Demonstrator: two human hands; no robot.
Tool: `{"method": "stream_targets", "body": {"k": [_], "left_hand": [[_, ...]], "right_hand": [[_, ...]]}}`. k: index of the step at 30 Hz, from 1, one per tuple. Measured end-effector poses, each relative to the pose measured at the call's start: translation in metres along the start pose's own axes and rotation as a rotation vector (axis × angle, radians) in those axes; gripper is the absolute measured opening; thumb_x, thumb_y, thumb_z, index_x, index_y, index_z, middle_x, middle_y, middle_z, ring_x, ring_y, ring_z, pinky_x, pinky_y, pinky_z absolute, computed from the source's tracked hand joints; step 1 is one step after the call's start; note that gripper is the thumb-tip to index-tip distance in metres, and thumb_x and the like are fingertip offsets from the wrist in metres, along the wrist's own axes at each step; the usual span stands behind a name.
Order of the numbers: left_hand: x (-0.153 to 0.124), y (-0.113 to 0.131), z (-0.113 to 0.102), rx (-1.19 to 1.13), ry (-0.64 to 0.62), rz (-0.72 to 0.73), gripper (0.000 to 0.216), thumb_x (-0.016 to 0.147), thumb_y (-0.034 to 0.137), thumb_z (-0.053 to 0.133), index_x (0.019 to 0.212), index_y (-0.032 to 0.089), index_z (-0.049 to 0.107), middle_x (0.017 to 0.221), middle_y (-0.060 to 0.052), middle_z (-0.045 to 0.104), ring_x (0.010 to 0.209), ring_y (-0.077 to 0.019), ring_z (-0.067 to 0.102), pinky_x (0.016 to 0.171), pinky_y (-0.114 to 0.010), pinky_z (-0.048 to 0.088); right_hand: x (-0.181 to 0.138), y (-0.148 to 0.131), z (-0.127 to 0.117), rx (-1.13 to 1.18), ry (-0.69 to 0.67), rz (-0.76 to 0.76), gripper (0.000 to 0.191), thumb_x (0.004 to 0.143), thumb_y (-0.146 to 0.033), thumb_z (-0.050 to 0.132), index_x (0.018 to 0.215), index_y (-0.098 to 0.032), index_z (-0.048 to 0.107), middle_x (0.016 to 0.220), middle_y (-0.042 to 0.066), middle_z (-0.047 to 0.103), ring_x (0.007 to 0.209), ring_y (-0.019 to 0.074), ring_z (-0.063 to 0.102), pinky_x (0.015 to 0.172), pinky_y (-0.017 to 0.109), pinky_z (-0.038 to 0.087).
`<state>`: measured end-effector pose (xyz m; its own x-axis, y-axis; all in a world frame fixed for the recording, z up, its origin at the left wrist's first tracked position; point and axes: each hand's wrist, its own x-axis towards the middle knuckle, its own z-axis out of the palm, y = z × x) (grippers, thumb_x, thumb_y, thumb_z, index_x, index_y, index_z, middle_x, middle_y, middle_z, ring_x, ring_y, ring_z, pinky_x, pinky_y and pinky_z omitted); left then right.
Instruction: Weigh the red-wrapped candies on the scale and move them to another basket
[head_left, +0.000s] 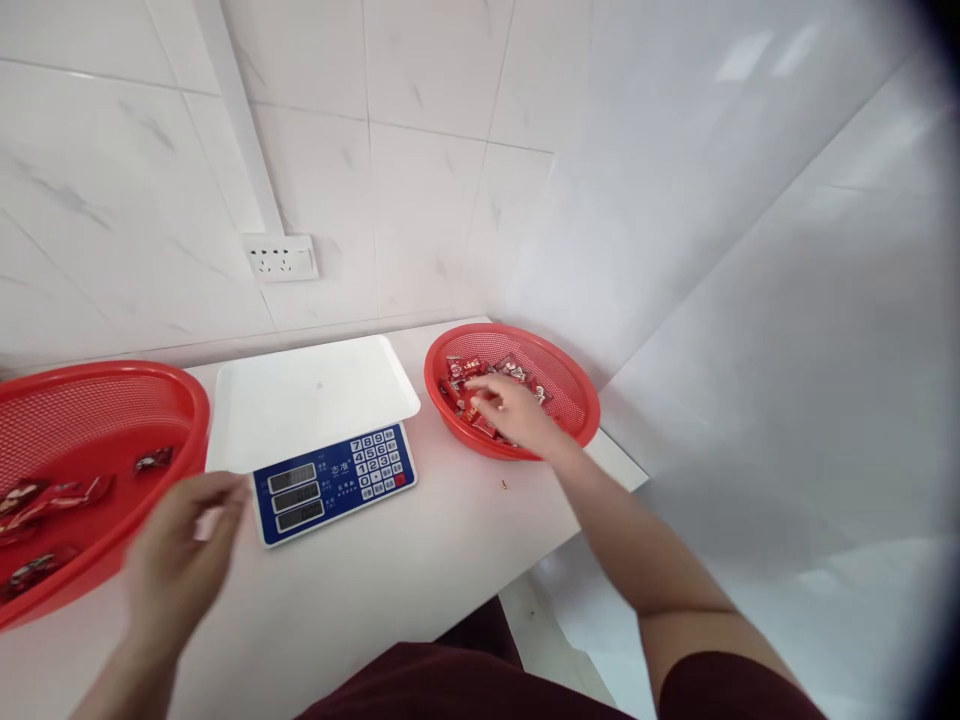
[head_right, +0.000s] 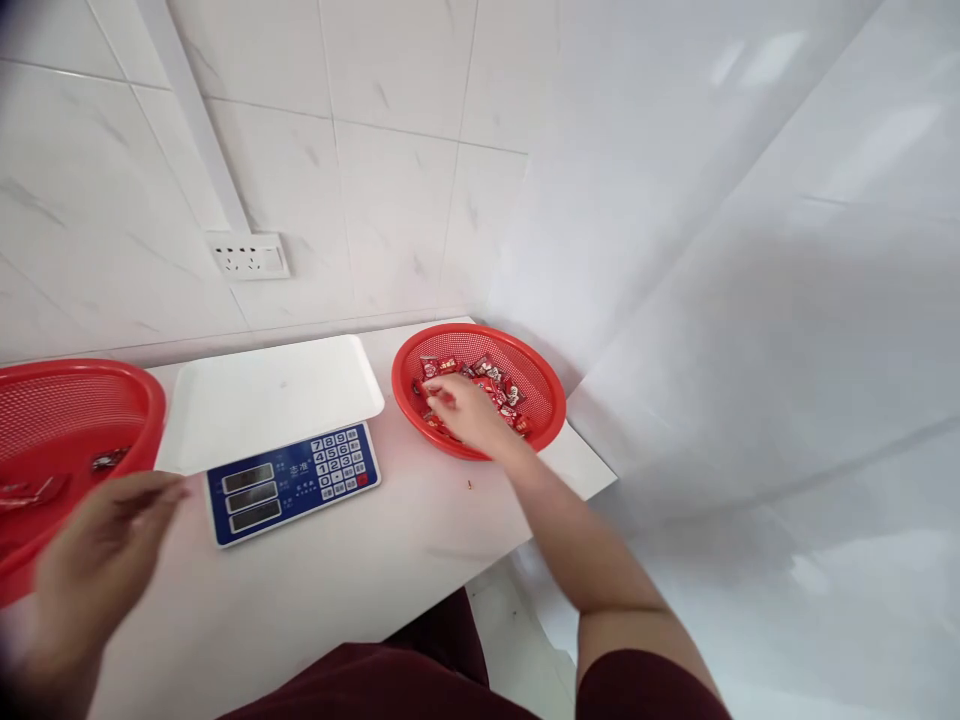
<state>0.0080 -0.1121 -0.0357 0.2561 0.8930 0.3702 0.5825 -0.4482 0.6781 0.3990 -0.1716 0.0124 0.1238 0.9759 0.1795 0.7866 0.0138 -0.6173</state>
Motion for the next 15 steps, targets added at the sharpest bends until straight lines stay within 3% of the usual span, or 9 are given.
{"method": "stream_targets", "body": {"k": [1,2,3,6,9,12,15], "left_hand": [[-0.008,0.017,0.017,0.013,0.019,0.027,0.012,0.079,0.036,0.052,0.091,0.033,0.055,0.089,0.003,0.066,0.084,-0.0259,0.063,0.072,-0.041,0.052],[-0.017,0.033,0.035,-0.036,-0.073,0.105,0.009,0.081,0.034,0.05,0.088,0.03,0.056,0.088,0.001,0.065,0.081,-0.0232,0.063,0.071,-0.037,0.053],[-0.026,0.046,0.053,-0.094,-0.204,0.19,0.01,0.082,0.03,0.048,0.087,0.028,0.057,0.087,-0.001,0.066,0.077,-0.0203,0.063,0.068,-0.033,0.053],[-0.051,0.066,0.097,-0.209,-0.565,0.354,0.02,0.086,0.023,0.041,0.092,0.025,0.06,0.09,-0.004,0.066,0.082,-0.0164,0.062,0.073,-0.026,0.051],[-0.068,0.061,0.123,-0.242,-0.749,0.39,0.024,0.087,0.02,0.037,0.095,0.023,0.06,0.091,-0.005,0.066,0.083,-0.0157,0.061,0.075,-0.025,0.049],[-0.072,0.051,0.133,-0.24,-0.795,0.344,0.024,0.087,0.021,0.036,0.093,0.022,0.059,0.091,-0.005,0.065,0.084,-0.0163,0.06,0.076,-0.027,0.048],[-0.069,0.049,0.134,-0.274,-0.784,0.209,0.021,0.087,0.022,0.038,0.092,0.022,0.058,0.091,-0.004,0.064,0.082,-0.0159,0.06,0.075,-0.026,0.048]], "right_hand": [[0.009,0.016,-0.015,-0.145,-0.112,0.11,0.04,0.088,-0.031,0.043,0.127,-0.024,0.046,0.132,0.007,0.048,0.118,0.0208,0.047,0.097,0.036,0.037],[0.016,0.032,-0.026,-0.282,-0.301,0.211,0.052,0.084,-0.035,0.049,0.134,-0.024,0.038,0.14,0.008,0.038,0.125,0.0222,0.04,0.101,0.036,0.033],[0.02,0.048,-0.033,-0.321,-0.385,0.278,0.066,0.075,-0.037,0.062,0.134,-0.022,0.038,0.142,0.01,0.034,0.126,0.0268,0.038,0.101,0.038,0.033],[0.022,0.086,-0.037,-0.369,-0.5,0.418,0.1,0.047,-0.034,0.082,0.136,-0.02,0.038,0.143,0.017,0.031,0.124,0.0384,0.039,0.096,0.045,0.037],[0.017,0.103,-0.022,-0.367,-0.513,0.481,0.11,0.039,-0.026,0.084,0.137,-0.027,0.034,0.149,0.015,0.018,0.115,0.0401,0.048,0.088,0.044,0.045],[0.018,0.107,-0.009,-0.34,-0.421,0.489,0.11,0.043,-0.019,0.082,0.139,-0.03,0.029,0.15,0.014,0.011,0.104,0.0353,0.057,0.082,0.038,0.048],[0.029,0.107,-0.01,-0.267,-0.276,0.468,0.095,0.059,-0.022,0.074,0.14,-0.021,0.024,0.139,0.019,0.037,0.097,0.0283,0.061,0.076,0.032,0.049]]}}
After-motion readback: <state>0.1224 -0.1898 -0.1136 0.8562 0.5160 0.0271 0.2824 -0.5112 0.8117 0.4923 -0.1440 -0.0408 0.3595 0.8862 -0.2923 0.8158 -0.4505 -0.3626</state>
